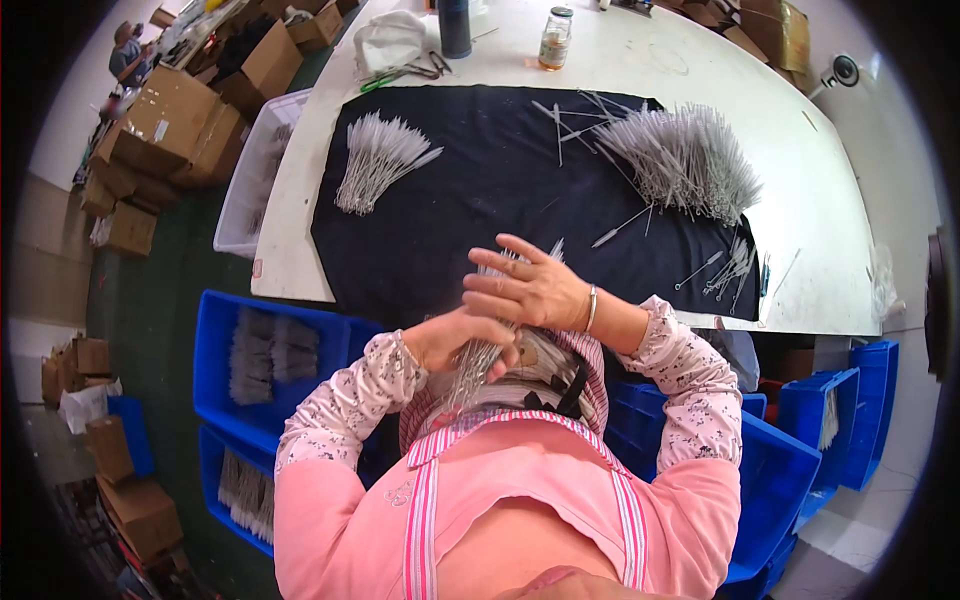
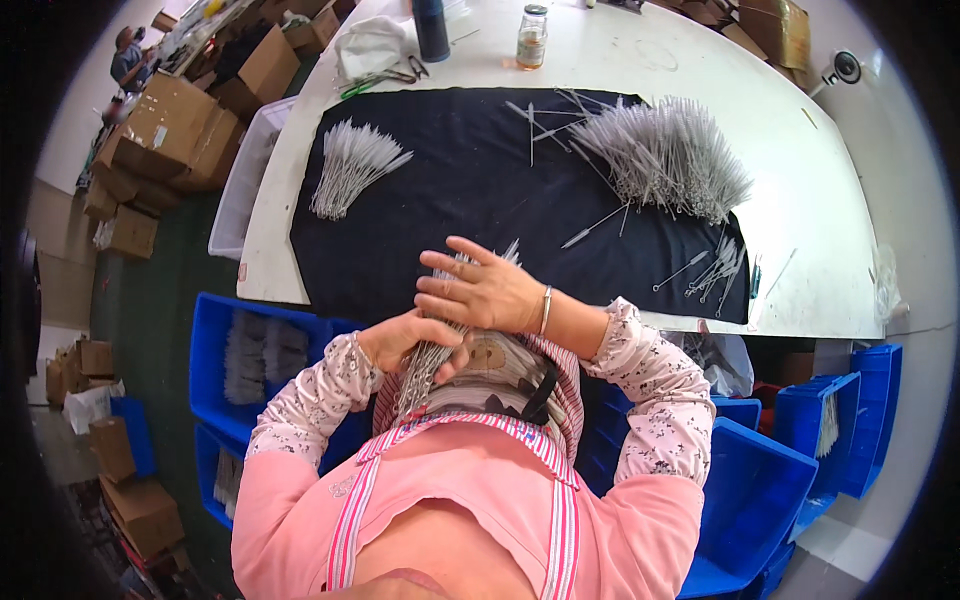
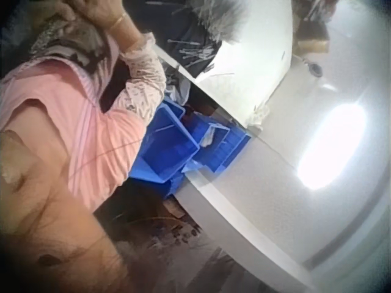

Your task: The person gathers loose white wire brushes from a table and aligns them into neat bundles. They hold the bundles in their hands, occasionally adjusting the alignment, and place the finished bundles onto a black mat on the table. The process involves repetitive picking, aligning, and placing of the brushes.

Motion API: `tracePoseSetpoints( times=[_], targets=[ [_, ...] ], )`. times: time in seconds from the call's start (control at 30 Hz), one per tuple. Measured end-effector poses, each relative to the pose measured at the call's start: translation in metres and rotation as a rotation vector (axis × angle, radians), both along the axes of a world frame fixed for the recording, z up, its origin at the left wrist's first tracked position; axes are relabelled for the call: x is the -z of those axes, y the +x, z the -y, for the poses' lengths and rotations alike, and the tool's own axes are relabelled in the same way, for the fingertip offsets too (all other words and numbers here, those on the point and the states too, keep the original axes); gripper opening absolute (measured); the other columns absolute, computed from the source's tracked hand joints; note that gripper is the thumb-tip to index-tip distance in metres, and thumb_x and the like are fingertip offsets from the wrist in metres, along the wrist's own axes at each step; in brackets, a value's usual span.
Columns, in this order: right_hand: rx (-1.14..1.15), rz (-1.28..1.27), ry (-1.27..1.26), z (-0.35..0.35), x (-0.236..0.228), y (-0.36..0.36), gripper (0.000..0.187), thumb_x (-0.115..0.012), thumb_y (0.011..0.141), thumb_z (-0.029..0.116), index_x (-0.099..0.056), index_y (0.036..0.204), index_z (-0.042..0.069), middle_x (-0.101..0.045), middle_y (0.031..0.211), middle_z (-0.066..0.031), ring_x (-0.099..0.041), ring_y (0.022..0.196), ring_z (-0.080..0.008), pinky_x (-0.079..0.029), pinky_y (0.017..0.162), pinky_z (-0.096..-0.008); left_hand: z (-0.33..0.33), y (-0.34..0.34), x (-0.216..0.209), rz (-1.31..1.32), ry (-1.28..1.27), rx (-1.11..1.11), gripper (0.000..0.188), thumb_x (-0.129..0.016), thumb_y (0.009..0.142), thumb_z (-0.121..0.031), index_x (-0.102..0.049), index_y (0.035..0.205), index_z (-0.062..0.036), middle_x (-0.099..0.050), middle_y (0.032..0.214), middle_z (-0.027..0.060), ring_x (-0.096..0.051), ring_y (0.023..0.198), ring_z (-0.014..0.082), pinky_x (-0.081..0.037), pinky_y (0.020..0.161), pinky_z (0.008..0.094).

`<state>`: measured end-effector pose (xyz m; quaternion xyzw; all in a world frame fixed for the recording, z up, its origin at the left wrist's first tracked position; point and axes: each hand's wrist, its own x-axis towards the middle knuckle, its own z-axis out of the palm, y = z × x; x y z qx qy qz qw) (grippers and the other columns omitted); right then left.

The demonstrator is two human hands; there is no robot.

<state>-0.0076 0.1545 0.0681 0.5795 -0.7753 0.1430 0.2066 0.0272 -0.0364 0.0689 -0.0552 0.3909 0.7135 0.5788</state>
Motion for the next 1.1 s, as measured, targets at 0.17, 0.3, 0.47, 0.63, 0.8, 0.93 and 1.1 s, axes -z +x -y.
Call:
tracePoseSetpoints(
  times=[0.17,0.3,0.47,0.63,0.8,0.93,1.1],
  targets=[
    [0.043,0.226,-0.168,0.002,0.004,0.002,0.026,-0.061,0.075,0.02,-0.062,0.099,0.011,-0.064,0.092,-0.0027,-0.063,0.092,-0.0219,-0.048,0.084,-0.0372,-0.002,-0.005,-0.017,0.322,0.081,-0.004,0.023,-0.054,0.087,-0.017,-0.055,0.095,0.0044,-0.064,0.081,0.0204,-0.065,0.062,0.0229,-0.056,0.053,0.0286],
    [0.187,0.388,-0.37,0.002,0.003,-0.008,0.027,-0.071,0.064,0.018,-0.064,0.088,0.009,-0.065,0.08,-0.0055,-0.064,0.076,-0.0237,-0.05,0.07,-0.0343,0.001,-0.02,-0.02,0.185,0.21,0.014,0.064,-0.044,0.089,-0.054,-0.056,0.102,0.0071,-0.064,0.083,0.0232,-0.066,0.06,0.026,-0.056,0.051,0.0305],
    [0.32,1.09,-0.791,-0.007,0.007,-0.02,0.024,-0.073,0.065,0.009,-0.062,0.086,0.003,-0.064,0.071,-0.0033,-0.059,0.059,-0.0124,-0.048,0.057,-0.0252,0.018,-0.051,-0.018,-0.449,0.059,-0.323,0.06,-0.046,0.09,-0.057,-0.064,0.096,-0.0005,-0.063,0.07,0.0071,-0.056,0.052,0.014,-0.038,0.041,0.0227],
    [0.104,1.274,-0.619,-0.013,0.0,-0.022,0.026,-0.075,0.065,0.008,-0.061,0.086,0.002,-0.064,0.074,-0.0004,-0.058,0.062,-0.0085,-0.049,0.059,-0.0257,-0.01,-0.062,-0.067,-1.734,-0.255,-0.262,0.057,-0.08,0.066,-0.013,-0.056,0.118,-0.002,-0.062,0.098,0.0021,-0.06,0.089,0.0135,-0.043,0.087,0.0286],
    [0.095,0.866,-0.695,-0.008,0.019,-0.024,0.045,-0.078,0.059,0.014,-0.058,0.097,0.004,-0.065,0.081,-0.0074,-0.063,0.072,-0.0265,-0.05,0.065,-0.0332,-0.045,-0.05,-0.054,-1.386,-0.067,-0.32,0.015,-0.071,0.078,-0.003,-0.063,0.09,-0.0023,-0.064,0.084,0.0057,-0.06,0.081,0.0086,-0.048,0.076,0.0223],
    [0.164,0.762,-0.729,-0.02,0.015,-0.027,0.058,-0.083,0.059,0.027,-0.058,0.106,0.005,-0.063,0.096,-0.0101,-0.06,0.089,-0.0301,-0.044,0.082,-0.0374,-0.063,-0.061,-0.051,-1.496,-0.116,-0.362,0.013,-0.069,0.082,-0.005,-0.062,0.091,-0.0008,-0.064,0.082,0.0025,-0.058,0.074,0.0068,-0.048,0.072,0.0217],
    [0.442,0.71,-0.609,-0.036,0.024,-0.019,0.084,-0.083,0.056,0.045,-0.053,0.122,0.001,-0.058,0.117,-0.0153,-0.053,0.11,-0.0322,-0.035,0.098,-0.0391,-0.076,-0.08,-0.037,-1.197,-0.018,-0.563,0.015,-0.066,0.085,-0.007,-0.059,0.096,-0.0005,-0.063,0.079,0.0014,-0.059,0.073,0.0067,-0.05,0.067,0.0218]
  ],
)
